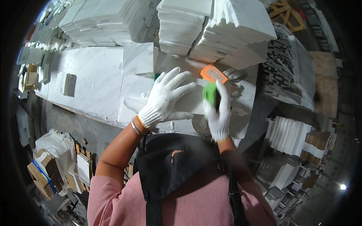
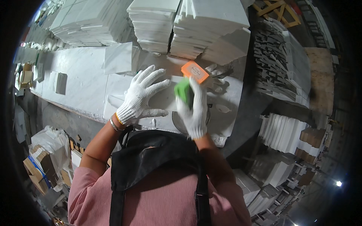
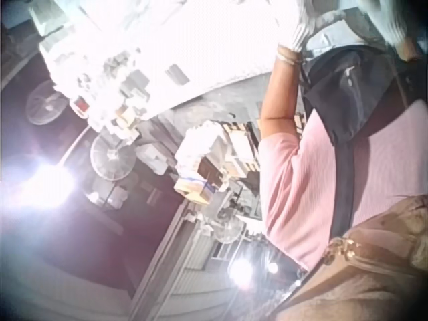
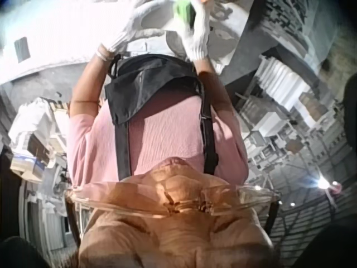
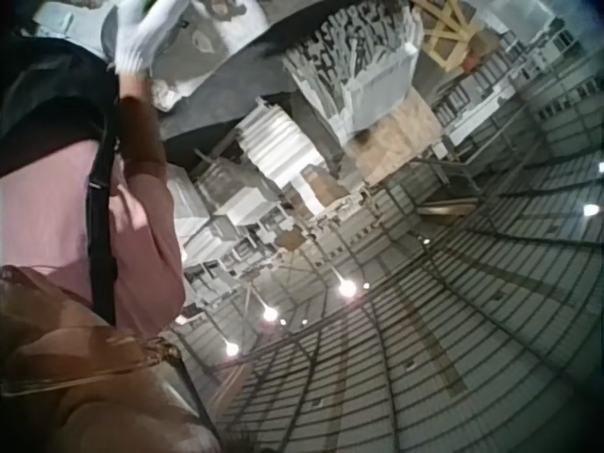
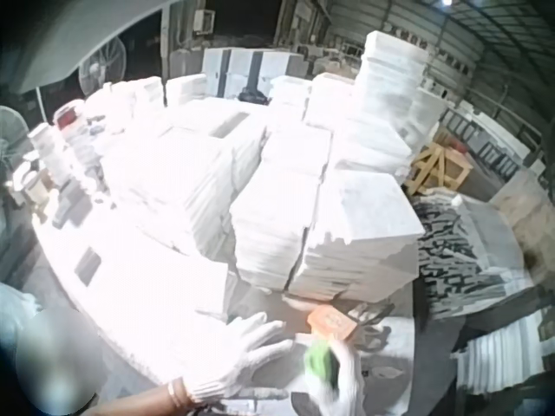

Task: The person smooths the edges of white square tiles using a small metal tool and then rubs the edges with orange and green sanding blocks. The person handles the tiles one at a time, rotating them to work on different sides.

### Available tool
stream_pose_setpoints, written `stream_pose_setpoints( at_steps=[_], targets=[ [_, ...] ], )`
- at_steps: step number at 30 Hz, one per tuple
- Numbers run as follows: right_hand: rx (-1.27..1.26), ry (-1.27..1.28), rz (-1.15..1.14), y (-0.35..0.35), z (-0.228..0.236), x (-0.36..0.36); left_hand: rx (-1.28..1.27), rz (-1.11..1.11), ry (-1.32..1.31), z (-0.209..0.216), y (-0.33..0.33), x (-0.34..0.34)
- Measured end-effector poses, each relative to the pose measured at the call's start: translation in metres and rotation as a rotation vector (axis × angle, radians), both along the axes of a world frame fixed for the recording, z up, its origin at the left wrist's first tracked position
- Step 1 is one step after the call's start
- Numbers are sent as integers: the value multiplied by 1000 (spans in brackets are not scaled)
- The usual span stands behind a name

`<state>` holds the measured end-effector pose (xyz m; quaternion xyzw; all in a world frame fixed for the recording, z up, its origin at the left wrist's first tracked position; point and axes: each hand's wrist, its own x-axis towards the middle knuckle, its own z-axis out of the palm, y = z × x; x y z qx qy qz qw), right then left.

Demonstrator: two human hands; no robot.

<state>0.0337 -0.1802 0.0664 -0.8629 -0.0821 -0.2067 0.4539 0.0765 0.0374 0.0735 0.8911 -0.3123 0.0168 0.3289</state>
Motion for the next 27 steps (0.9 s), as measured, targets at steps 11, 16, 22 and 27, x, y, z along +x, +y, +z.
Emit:
stream_pose_setpoints(
  at_steps=[11, 16, 22, 27],
  targets=[
    [-178, 75, 103, -10, 21, -39, 16, -4, 5, 1, 0, -1],
    [-67, -86, 0, -10, 3, 46, -3, -23, 12, 6, 1, 0],
    [-2, -19, 90, -6, 1, -11, 11, -7, 34, 3, 2, -1],
    [-152, -142, 56, -4, 0, -8, -14, -28, 21, -2, 2, -1]
  ],
)
